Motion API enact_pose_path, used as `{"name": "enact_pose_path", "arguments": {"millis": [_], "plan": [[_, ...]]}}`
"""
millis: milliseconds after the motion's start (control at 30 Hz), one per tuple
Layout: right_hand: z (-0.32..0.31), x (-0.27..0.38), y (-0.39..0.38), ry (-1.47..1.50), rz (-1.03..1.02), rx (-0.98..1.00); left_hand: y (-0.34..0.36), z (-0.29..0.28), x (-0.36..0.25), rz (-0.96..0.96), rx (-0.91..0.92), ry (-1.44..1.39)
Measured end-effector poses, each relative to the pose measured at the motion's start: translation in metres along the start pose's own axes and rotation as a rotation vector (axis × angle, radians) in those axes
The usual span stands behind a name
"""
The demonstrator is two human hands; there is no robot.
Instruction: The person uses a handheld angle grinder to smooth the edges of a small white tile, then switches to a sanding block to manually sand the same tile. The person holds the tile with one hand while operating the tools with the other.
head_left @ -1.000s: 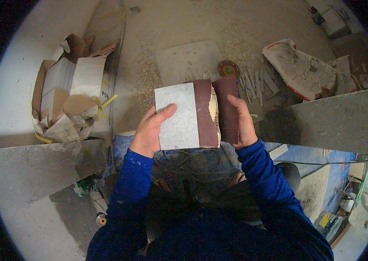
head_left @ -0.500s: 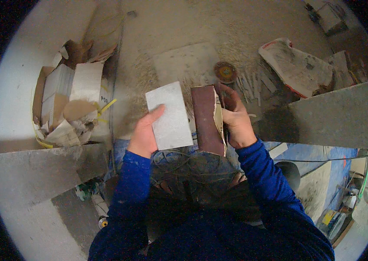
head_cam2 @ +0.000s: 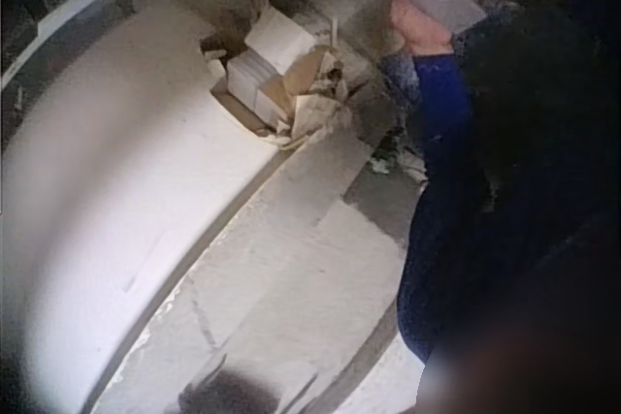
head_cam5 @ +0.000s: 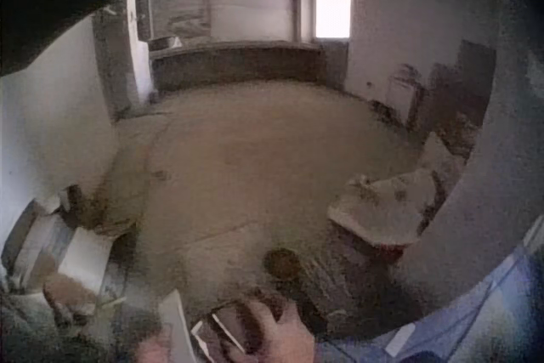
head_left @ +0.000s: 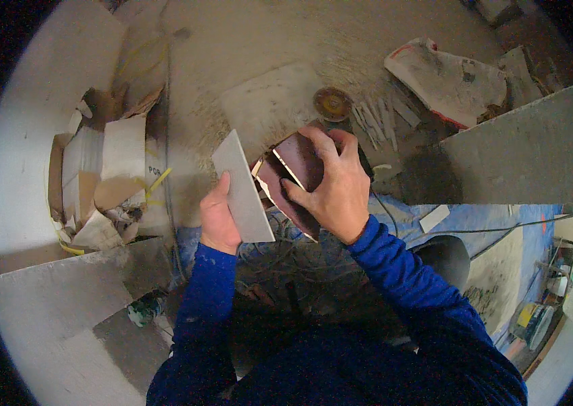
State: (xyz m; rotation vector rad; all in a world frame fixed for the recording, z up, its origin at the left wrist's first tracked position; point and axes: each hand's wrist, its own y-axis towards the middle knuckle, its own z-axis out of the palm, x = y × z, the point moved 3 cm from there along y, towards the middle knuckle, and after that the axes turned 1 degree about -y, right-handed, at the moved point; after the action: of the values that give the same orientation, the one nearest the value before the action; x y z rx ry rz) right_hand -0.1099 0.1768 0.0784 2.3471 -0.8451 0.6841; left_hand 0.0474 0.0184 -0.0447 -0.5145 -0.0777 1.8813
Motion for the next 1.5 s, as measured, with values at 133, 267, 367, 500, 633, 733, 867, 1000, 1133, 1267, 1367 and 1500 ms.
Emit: {"name": "enact_pose_path", "arguments": {"millis": [133, 267, 367, 500, 633, 733, 867, 1000, 1133, 1267, 1367, 1500], "plan": [[0.002, -0.006, 0.000, 0.019, 0.060, 0.019, -0.002, 0.016, 0.002, -0.034, 0.108, -0.068], [0.005, -0.011, 0.000, 0.032, 0.011, 0.020, -0.009, 0.038, 0.001, 0.031, 0.030, 0.139], [0.010, -0.021, 0.006, 0.238, 0.000, 0.142, -0.013, 0.055, -0.001, 0.048, 0.086, 0.118], [0.008, -0.034, 0.010, 0.332, -0.094, 0.020, -0.012, 0.064, -0.002, -0.025, 0.182, 0.003], [0.022, -0.040, 0.004, 0.424, 0.089, 0.141, -0.010, 0.050, -0.001, 0.016, -0.111, 0.159], [0.039, -0.036, -0.006, 0.614, 0.229, 0.343, -0.008, 0.047, 0.003, 0.003, -0.035, 0.033], [0.055, -0.027, -0.014, 1.012, 0.222, 0.365, -0.007, 0.053, 0.006, -0.037, 0.067, 0.027], [0.055, -0.043, -0.012, 0.873, 0.226, 0.349, -0.010, 0.062, 0.001, 0.058, -0.009, 0.081], [0.046, -0.054, -0.004, 0.676, 0.160, 0.278, -0.014, 0.074, -0.006, 0.077, 0.145, 0.006], [0.054, -0.046, -0.012, 1.354, 0.625, 0.425, -0.010, 0.073, 0.003, -0.009, 0.171, 0.013], [0.052, -0.036, -0.015, 1.398, 0.650, 0.487, -0.007, 0.067, 0.008, -0.038, 0.081, 0.130], [0.044, -0.042, 0.000, 1.354, 0.660, 0.580, -0.010, 0.066, 0.000, -0.100, 0.101, 0.101]]}}
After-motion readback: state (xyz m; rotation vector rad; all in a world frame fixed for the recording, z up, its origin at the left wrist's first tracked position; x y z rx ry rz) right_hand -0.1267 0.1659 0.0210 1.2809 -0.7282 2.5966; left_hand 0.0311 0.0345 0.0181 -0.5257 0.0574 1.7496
